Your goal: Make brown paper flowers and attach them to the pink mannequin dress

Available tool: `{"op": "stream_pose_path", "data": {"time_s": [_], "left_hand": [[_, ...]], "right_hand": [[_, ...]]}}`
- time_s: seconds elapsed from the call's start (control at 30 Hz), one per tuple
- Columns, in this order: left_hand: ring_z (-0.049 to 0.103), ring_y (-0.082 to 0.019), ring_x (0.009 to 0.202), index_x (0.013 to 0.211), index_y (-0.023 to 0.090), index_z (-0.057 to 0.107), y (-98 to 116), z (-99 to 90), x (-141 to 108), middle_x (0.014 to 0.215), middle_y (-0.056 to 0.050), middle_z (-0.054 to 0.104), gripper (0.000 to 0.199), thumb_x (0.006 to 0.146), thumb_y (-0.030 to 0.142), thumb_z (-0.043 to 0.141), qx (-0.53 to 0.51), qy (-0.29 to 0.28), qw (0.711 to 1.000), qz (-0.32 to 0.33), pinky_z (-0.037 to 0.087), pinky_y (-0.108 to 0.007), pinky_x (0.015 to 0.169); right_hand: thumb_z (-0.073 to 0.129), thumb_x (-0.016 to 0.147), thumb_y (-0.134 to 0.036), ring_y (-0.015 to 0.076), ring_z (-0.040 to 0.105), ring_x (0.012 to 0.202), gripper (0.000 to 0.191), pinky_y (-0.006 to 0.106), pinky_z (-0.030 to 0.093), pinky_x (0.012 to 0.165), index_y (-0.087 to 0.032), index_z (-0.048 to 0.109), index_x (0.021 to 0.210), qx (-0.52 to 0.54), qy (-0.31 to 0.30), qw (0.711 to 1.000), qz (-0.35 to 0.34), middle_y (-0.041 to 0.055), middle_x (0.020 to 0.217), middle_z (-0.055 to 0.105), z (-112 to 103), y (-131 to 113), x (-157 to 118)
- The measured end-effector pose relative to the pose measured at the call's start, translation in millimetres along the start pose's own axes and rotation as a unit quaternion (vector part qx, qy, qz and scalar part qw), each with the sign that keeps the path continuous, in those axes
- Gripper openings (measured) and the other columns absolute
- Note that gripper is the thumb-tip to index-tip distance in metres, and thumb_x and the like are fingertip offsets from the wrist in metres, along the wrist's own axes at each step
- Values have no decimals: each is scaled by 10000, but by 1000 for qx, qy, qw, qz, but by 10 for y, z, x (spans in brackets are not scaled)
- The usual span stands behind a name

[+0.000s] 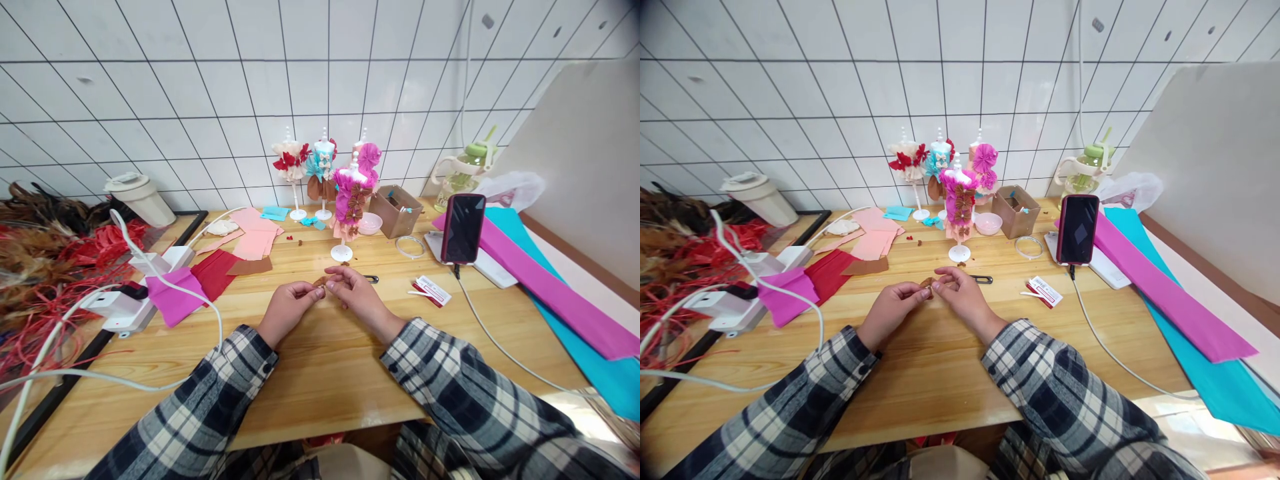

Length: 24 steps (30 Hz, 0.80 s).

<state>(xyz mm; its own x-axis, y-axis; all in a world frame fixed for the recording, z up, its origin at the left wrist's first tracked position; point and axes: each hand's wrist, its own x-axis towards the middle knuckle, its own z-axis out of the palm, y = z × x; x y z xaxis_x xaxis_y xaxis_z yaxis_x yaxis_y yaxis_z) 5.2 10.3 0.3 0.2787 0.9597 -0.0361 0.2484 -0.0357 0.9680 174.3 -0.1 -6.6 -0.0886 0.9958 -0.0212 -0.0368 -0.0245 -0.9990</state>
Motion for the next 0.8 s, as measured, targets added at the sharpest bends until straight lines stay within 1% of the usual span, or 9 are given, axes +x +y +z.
{"op": "stream_pose_path", "data": {"time_s": [0.1,0.17,0.23,0.3,0.37,0.5,0.6,0.67,0.8], "left_hand": [[581,-152,646,683,156,676,1,-3,8,667,-7,673,357,652,510,708,-24,40,999,0,449,-237,612],[567,-144,629,667,153,666,-5,0,10,648,-3,659,364,652,514,707,-22,42,999,1,440,-232,598],[561,-140,623,664,154,662,-9,3,8,642,-1,654,361,661,512,701,-10,28,1000,4,434,-231,599],[566,-142,636,673,156,662,-4,-3,4,657,-2,659,353,681,509,686,-3,16,1000,9,437,-235,619],[570,-146,649,687,161,663,16,-20,2,675,-4,663,347,691,508,674,2,10,1000,17,442,-239,632],[570,-153,646,681,169,649,79,-66,3,669,-6,652,330,674,497,683,30,-5,999,30,450,-247,634],[607,-172,718,773,169,663,93,-68,4,786,-31,683,320,655,463,709,3,-25,999,24,473,-265,692],[616,-177,745,810,168,662,77,-54,5,821,-36,687,326,650,446,719,-21,-40,999,15,479,-270,710],[577,-149,670,716,165,629,22,-44,11,719,-3,641,296,666,448,700,-23,-47,999,5,453,-248,650]], "right_hand": [[676,692,-391,93,515,592,279,225,416,548,-172,631,859,-28,-37,999,12,6,755,635,12,-5,-13],[676,690,-383,103,533,609,245,240,435,591,-168,637,800,-41,-46,998,2,6,726,643,26,3,-13],[676,686,-369,115,562,660,230,253,447,647,-165,646,786,-44,-39,998,-16,16,760,661,30,16,-5],[666,691,-366,122,571,685,223,256,443,663,-164,655,785,-47,-37,998,-22,19,775,668,13,25,7],[652,699,-370,118,552,652,221,247,424,626,-166,666,784,-68,-37,997,-15,9,740,660,-27,26,18],[645,696,-350,109,499,591,199,237,375,578,-167,696,755,-162,-42,986,-8,-4,661,637,-124,20,34],[631,706,-338,114,498,589,187,240,371,581,-171,703,746,-199,-30,979,-12,5,669,649,-137,14,33],[623,714,-332,113,492,581,177,239,365,571,-175,701,740,-211,-20,977,-19,6,670,649,-114,5,24],[614,729,-303,109,474,570,154,235,352,562,-179,704,745,-234,-31,971,-31,-3,650,638,-81,-12,7]]}}
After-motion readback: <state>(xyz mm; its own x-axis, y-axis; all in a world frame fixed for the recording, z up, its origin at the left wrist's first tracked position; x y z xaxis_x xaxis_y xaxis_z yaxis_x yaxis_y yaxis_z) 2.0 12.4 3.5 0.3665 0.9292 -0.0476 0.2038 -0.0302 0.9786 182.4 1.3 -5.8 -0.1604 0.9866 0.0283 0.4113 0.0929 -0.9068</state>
